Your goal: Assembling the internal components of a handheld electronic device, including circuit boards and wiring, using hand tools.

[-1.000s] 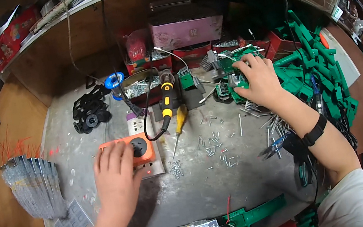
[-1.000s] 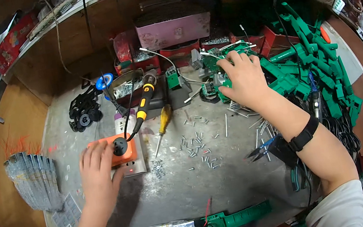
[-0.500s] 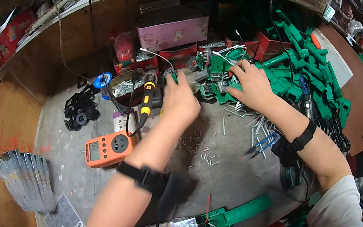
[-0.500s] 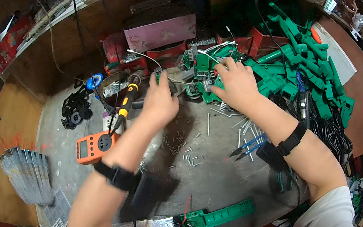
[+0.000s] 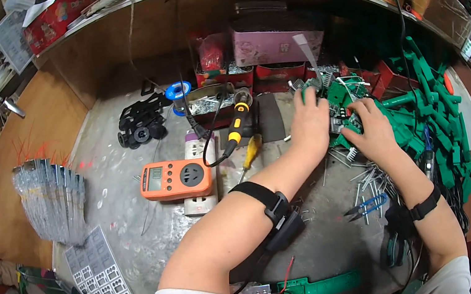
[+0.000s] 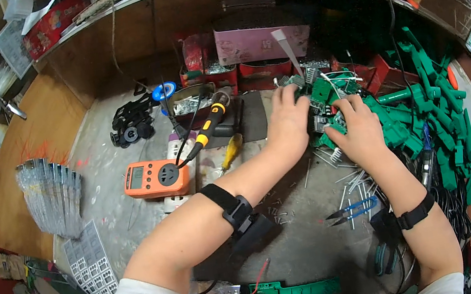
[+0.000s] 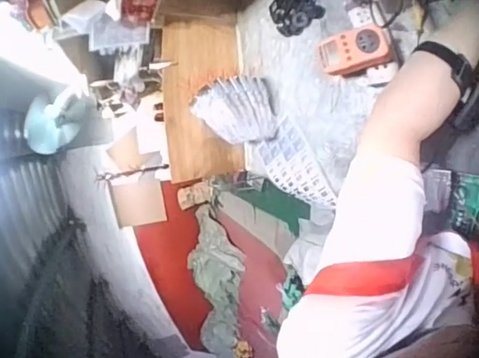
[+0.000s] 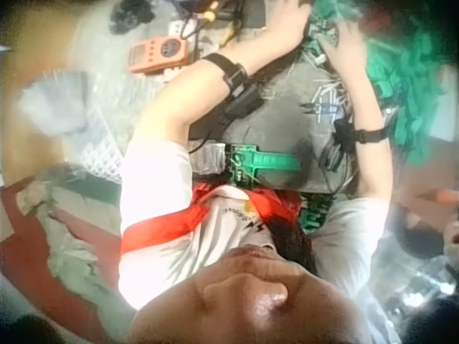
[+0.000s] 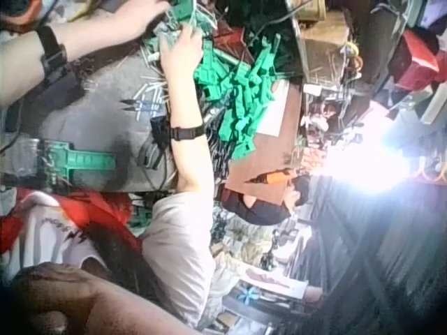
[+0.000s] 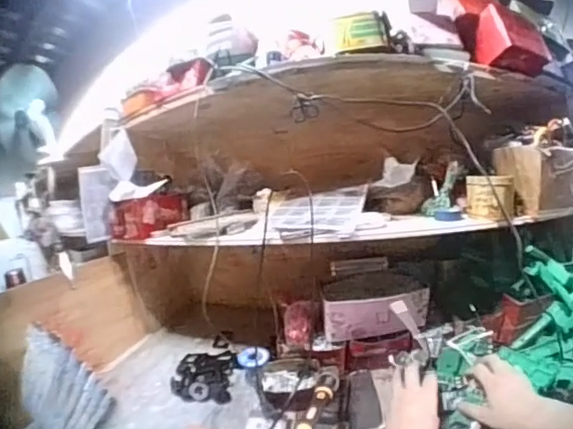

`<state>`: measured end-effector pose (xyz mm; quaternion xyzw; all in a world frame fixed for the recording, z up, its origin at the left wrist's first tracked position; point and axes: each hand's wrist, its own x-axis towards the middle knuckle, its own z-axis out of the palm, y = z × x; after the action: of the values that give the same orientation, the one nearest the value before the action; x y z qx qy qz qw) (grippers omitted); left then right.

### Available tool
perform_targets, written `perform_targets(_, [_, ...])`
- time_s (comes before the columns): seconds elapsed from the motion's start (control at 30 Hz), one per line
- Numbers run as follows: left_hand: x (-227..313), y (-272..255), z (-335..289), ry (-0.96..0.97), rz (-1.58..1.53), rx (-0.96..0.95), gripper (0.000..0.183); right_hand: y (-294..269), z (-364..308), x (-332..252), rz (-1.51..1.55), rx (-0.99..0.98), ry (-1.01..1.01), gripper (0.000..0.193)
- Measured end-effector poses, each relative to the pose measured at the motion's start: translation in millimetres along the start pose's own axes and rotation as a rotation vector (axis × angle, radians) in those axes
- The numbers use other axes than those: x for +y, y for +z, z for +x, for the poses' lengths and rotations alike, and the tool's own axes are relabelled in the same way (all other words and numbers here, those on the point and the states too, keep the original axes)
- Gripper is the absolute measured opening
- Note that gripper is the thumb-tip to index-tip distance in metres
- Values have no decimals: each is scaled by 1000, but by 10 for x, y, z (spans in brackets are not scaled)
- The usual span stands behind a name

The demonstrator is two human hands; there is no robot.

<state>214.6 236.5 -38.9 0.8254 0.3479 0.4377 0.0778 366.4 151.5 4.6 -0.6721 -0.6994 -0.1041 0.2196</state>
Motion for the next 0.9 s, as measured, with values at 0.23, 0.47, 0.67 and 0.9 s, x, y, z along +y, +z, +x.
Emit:
perform_targets(0.23, [-46, -118, -8, -49, 75, -61, 28, -25, 22, -76, 85, -5, -14, 47])
perform_targets(0.47, [-33, -207, -42, -250, 12, -338, 30, -81, 71, 21, 102, -205, 22, 62])
perform_targets(0.67, [290, -732, -466, 40, 229, -536, 36, -86, 292, -137, 74, -390, 33, 70])
perform_targets(0.9, [673, -2377, -995, 305, 145, -739, 20, 2, 259, -324, -27, -310, 51, 61])
